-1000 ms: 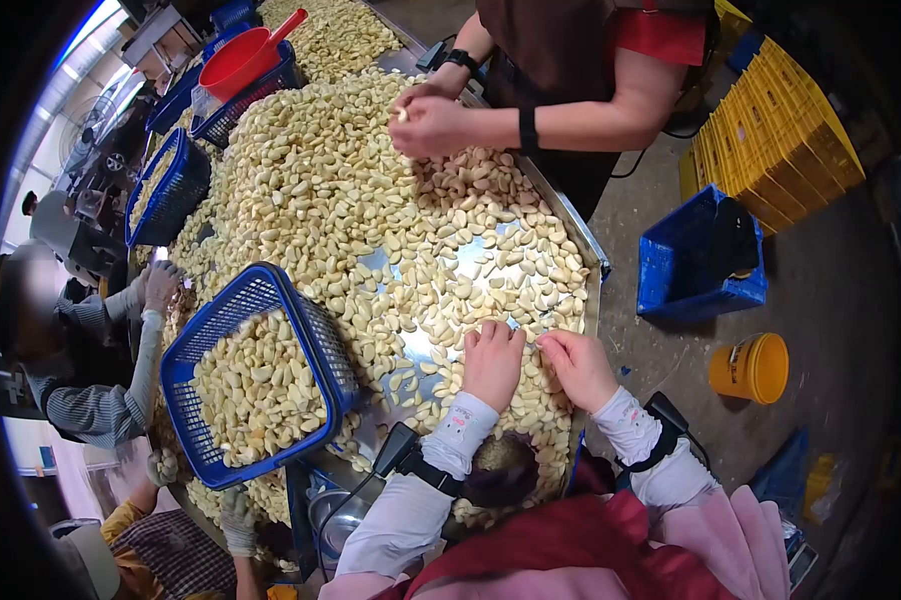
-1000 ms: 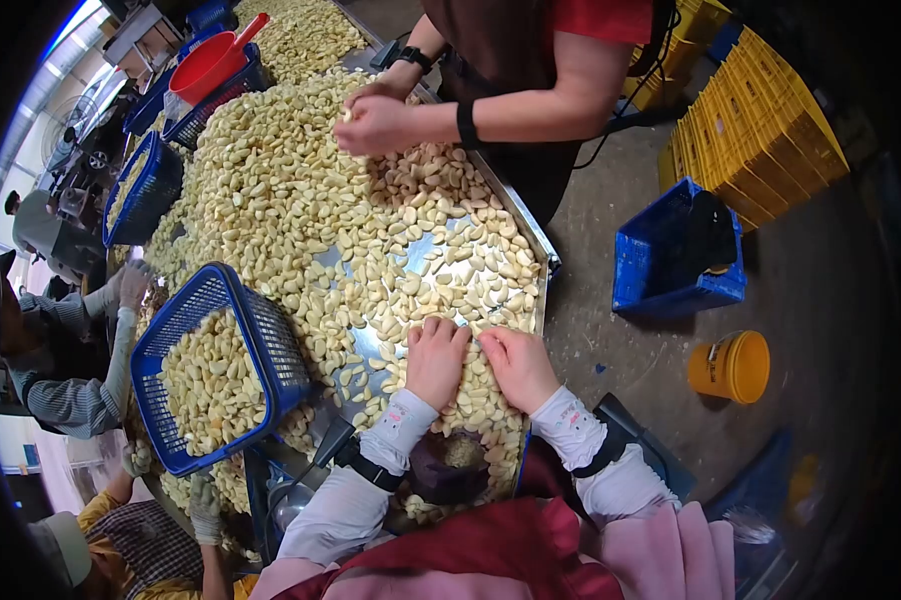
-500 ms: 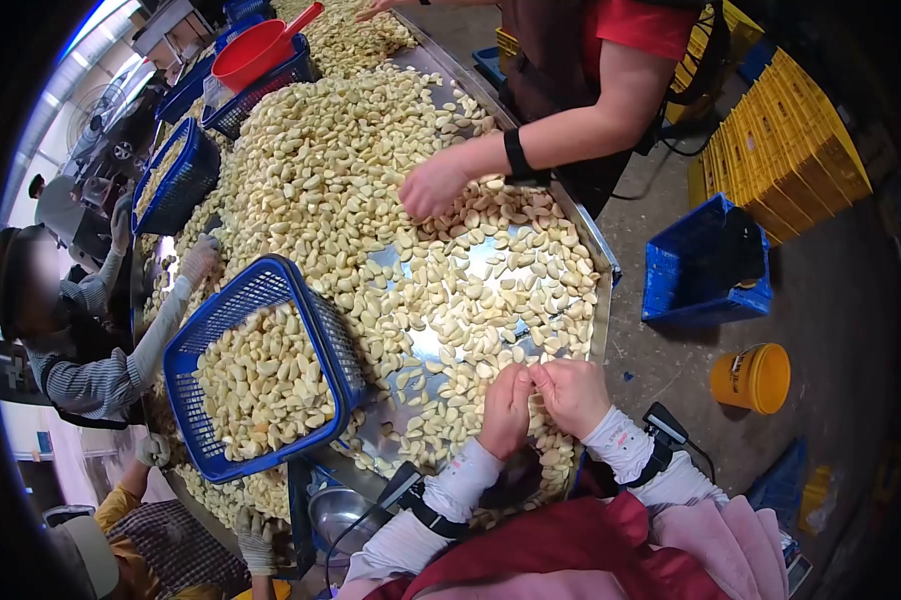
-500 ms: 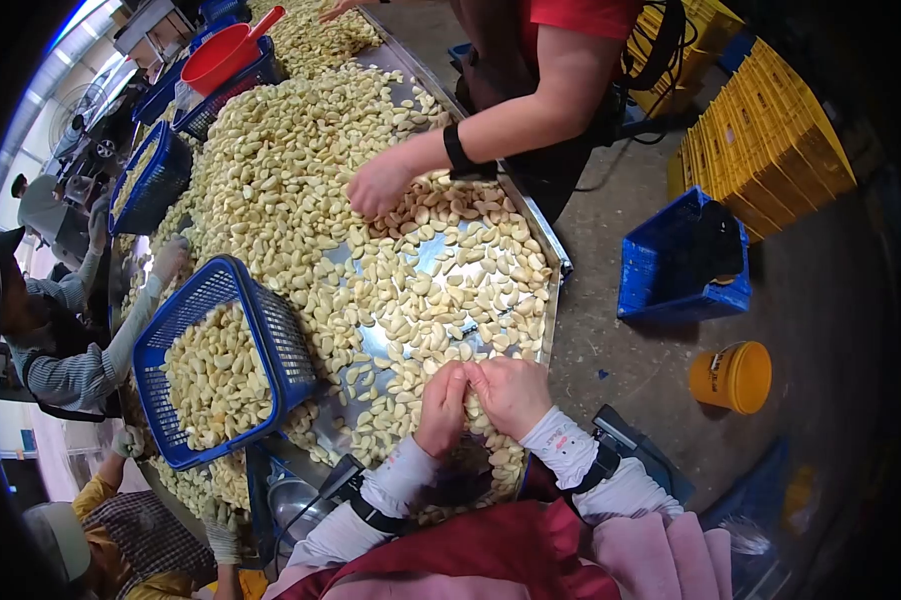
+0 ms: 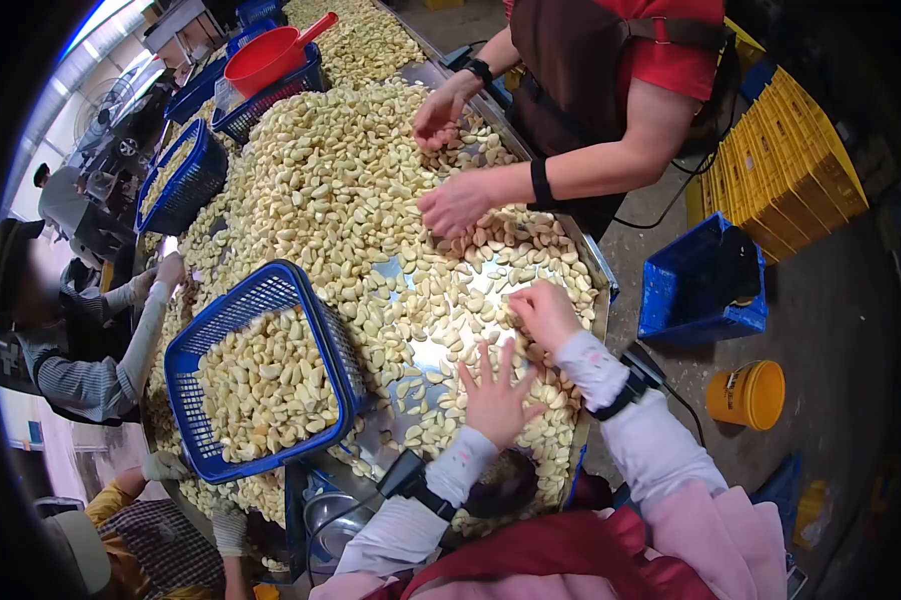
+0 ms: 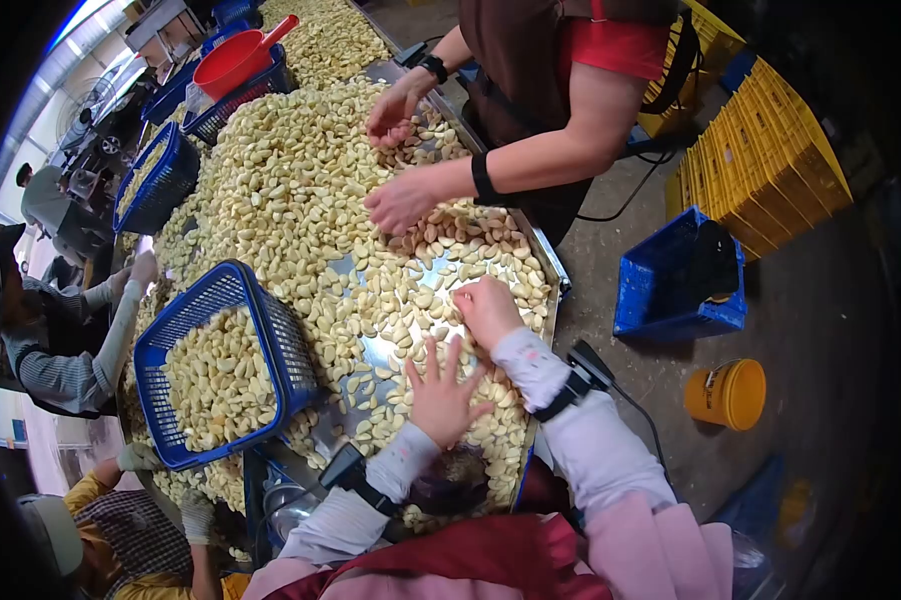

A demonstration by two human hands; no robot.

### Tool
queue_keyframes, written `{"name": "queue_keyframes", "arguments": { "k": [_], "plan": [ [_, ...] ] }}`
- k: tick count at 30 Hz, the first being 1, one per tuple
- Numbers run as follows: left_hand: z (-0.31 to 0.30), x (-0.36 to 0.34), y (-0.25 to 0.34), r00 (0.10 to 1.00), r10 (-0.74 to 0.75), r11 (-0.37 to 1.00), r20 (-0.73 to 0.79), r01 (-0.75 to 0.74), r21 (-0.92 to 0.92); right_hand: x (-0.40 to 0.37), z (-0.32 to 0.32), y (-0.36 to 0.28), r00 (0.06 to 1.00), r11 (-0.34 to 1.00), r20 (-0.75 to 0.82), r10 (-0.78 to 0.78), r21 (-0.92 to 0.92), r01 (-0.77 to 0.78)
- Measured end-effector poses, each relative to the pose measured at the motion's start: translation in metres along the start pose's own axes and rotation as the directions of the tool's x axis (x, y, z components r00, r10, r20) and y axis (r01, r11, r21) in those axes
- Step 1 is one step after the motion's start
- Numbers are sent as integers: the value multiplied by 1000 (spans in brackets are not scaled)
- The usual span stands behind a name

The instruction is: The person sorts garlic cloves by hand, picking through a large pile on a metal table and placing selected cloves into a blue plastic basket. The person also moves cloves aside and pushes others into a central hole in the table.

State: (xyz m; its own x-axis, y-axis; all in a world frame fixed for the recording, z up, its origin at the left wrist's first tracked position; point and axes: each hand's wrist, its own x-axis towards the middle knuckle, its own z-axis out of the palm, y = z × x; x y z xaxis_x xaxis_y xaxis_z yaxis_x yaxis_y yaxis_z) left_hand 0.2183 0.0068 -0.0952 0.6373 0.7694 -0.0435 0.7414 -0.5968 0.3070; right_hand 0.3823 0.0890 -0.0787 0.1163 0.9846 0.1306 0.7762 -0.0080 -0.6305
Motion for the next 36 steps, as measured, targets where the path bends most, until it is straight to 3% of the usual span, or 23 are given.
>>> {"name": "queue_keyframes", "arguments": {
  "k": [1, 3, 4, 5, 6, 7, 9, 11, 12, 13, 19, 22, 24, 25, 27, 28, 29, 30, 31, 32, 33, 34, 36],
  "plan": [
    [6, -15, 11, 999, 49, 999, 14, -49, 5, 12, 10, -5, 1000, 995, -30, 7, -100, -10],
    [5, -47, 21, 992, 110, 994, 59, -108, -21, 29, 30, 0, 987, 980, 160, -9, -196, 40],
    [4, -54, 21, 980, 175, 984, 94, -169, -63, 36, 28, 1, 987, 981, 160, -7, -191, 38],
    [7, -52, 9, 981, 167, 985, 99, -161, -70, 39, 24, 5, 954, 994, 290, 69, -98, -42],
    [4, -43, -15, 996, 65, 983, -53, -73, -166, 40, 18, 5, 897, 990, 423, 131, -17, -137],
    [-3, -35, -40, 980, -50, 963, -193, -4, -268, 39, 14, 15, 929, 958, 331, 166, 171, -232],
    [-40, -12, -80, 908, -380, 921, -178, 388, 16, 37, 10, 46, 924, 700, 323, 207, 611, -370],
    [-37, -21, -82, 912, -392, 916, -118, 399, 40, 18, 10, 44, 930, 798, 338, 144, 516, -312],
    [-33, -24, -82, 915, -398, 913, -63, 402, 73, 4, 8, 27, 964, 971, 264, 3, 229, -65],
    [-20, -35, -74, 926, -372, 924, -66, 377, 71, -7, 10, 14, 957, 977, 241, -161, -97, 189],
    [-4, -106, 0, 962, -259, 963, 89, 265, -54, -9, 23, -8, 963, 994, 264, -54, -73, 76],
    [-11, -109, -9, 967, -251, 962, 44, 254, -104, -6, 3, -21, 876, 983, 478, 70, 117, -143],
    [-15, -102, -12, 953, -302, 945, 5, 300, -130, 1, -12, -82, 805, 685, 592, 47, 567, -457],
    [-15, -96, -8, 961, -278, 952, -9, 274, -133, 10, -25, -127, 789, 619, 614, -27, 630, -469],
    [-7, -88, 4, 976, -215, 971, -42, 209, -115, 23, -3, -197, 839, 435, 462, -288, 843, -316],
    [1, -84, 6, 985, -133, 952, -114, 95, -291, 30, 27, -227, 890, 385, 228, -396, 921, -64],
    [5, -83, 9, 979, -63, 893, -193, -31, -448, 36, 38, -258, 829, 305, 335, -447, 929, -211],
    [8, -85, 15, 980, -176, 703, -96, 57, -709, 40, 52, -279, 804, 432, 254, -537, 902, 3],
    [10, -87, 9, 979, -180, 708, -100, 59, -703, 42, 49, -293, 720, 443, 395, -571, 886, -135],
    [12, -89, -2, 967, -210, 821, -145, 94, -564, 44, 66, -286, 776, 506, 170, -607, 836, 213],
    [13, -95, -12, 953, -234, 901, -191, 139, -411, 44, 84, -278, 749, 536, -54, -660, 664, 520],
    [-2, -108, -25, 968, -246, 969, -49, 246, -18, 42, 65, -266, 795, 521, 37, -606, 774, 360],
    [-34, -130, -60, 908, -400, 916, -121, 393, -79, 35, 27, -212, 880, 578, 248, -404, 815, 36]
  ]
}}
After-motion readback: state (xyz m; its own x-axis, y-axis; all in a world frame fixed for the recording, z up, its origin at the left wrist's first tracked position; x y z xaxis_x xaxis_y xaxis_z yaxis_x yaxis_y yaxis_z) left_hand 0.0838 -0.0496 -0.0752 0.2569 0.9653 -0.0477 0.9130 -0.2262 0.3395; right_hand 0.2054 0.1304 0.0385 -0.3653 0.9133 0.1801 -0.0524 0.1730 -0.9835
